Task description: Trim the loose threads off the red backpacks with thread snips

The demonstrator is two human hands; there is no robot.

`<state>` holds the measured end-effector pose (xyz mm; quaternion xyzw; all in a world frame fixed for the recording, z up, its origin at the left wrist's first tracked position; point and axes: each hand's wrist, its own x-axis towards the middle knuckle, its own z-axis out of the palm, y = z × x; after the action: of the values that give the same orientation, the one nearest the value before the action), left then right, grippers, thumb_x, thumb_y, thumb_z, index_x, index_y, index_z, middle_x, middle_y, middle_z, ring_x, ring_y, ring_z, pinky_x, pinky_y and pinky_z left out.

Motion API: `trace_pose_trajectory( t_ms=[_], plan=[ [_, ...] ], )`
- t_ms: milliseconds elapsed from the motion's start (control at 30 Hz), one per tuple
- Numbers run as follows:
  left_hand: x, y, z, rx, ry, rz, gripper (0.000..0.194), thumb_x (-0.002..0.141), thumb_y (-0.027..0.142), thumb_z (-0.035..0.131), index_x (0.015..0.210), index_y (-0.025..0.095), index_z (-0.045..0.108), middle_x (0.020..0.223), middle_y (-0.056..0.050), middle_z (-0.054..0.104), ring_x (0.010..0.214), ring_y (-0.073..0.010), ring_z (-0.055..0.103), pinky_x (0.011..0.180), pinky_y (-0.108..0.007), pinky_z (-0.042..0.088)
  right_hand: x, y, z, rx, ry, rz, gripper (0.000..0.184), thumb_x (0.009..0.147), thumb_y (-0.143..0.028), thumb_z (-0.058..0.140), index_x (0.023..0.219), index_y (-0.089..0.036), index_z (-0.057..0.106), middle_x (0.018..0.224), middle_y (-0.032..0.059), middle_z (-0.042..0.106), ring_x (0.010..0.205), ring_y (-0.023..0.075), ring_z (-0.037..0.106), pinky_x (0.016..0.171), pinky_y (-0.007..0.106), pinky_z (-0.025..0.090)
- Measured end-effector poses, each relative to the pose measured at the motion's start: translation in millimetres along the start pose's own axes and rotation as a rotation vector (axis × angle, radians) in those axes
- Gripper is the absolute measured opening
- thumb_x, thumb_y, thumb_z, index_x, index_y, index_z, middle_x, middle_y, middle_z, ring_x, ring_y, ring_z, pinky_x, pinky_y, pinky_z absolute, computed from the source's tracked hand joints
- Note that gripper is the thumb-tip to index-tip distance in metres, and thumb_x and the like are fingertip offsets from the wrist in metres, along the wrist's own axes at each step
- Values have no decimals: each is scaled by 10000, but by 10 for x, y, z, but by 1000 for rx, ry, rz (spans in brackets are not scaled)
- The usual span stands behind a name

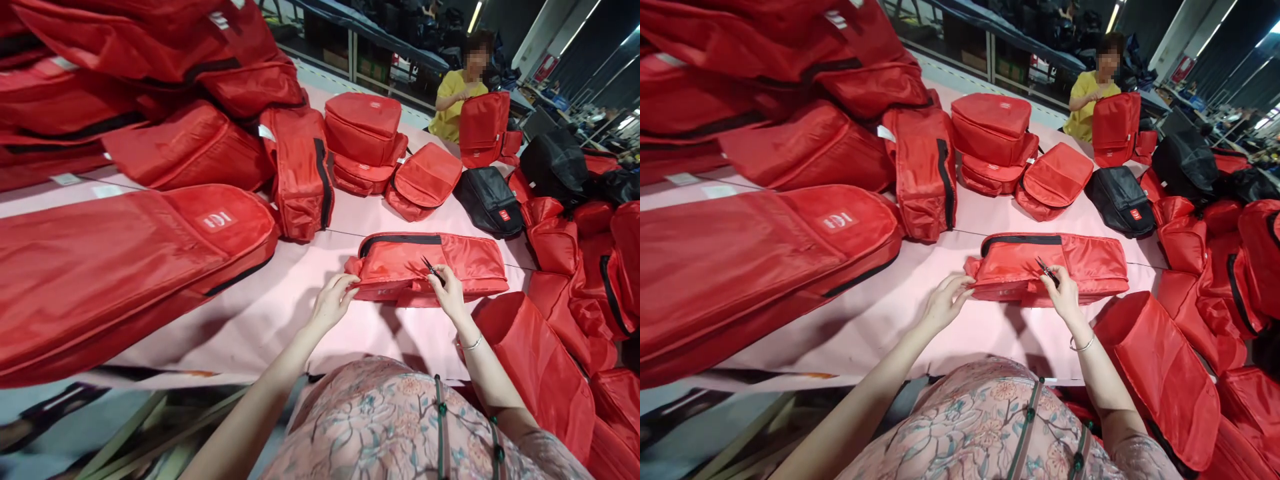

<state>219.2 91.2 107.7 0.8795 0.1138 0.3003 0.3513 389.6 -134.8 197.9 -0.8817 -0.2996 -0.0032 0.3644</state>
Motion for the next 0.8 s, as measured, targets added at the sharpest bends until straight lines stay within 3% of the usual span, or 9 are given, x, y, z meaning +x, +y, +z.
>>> trace_pose_trajectory(
  t_ms=[100,233,333,600,800],
  plan=[
    [40,69,20,-14,4,18,189,876,251,461,1021,205,574,996,-58,602,933,-170,577,808,-301,497,28,2,129,-111,-23,-15,449,750,-516,611,1066,-197,602,830,30,691,671,176,630,627,263,461],
    [181,205,129,0,76,137,169,871,274,503,984,202,606,957,-62,621,937,-180,561,840,-332,477,63,-33,147,-234,-82,-61,311,796,-458,598,996,-230,667,897,36,713,797,197,664,671,252,466],
    [291,215,222,-10,99,165,167,877,276,499,954,201,626,912,-54,637,882,-168,569,823,-329,473,92,-67,147,-342,-103,2,281,825,-451,570,992,-253,679,864,30,718,793,206,668,634,246,451],
    [482,171,253,-5,56,127,203,887,284,459,885,190,640,874,-54,651,845,-165,568,837,-331,449,278,-189,143,-480,-210,81,294,853,-466,530,992,-247,668,878,56,715,831,221,664,643,252,432],
    [639,180,265,24,-93,-28,189,843,192,439,779,182,617,807,-47,629,808,-176,547,795,-313,440,409,-303,72,-568,-321,49,298,858,-443,533,1010,-222,662,891,88,708,871,248,655,659,271,433]
  ],
)
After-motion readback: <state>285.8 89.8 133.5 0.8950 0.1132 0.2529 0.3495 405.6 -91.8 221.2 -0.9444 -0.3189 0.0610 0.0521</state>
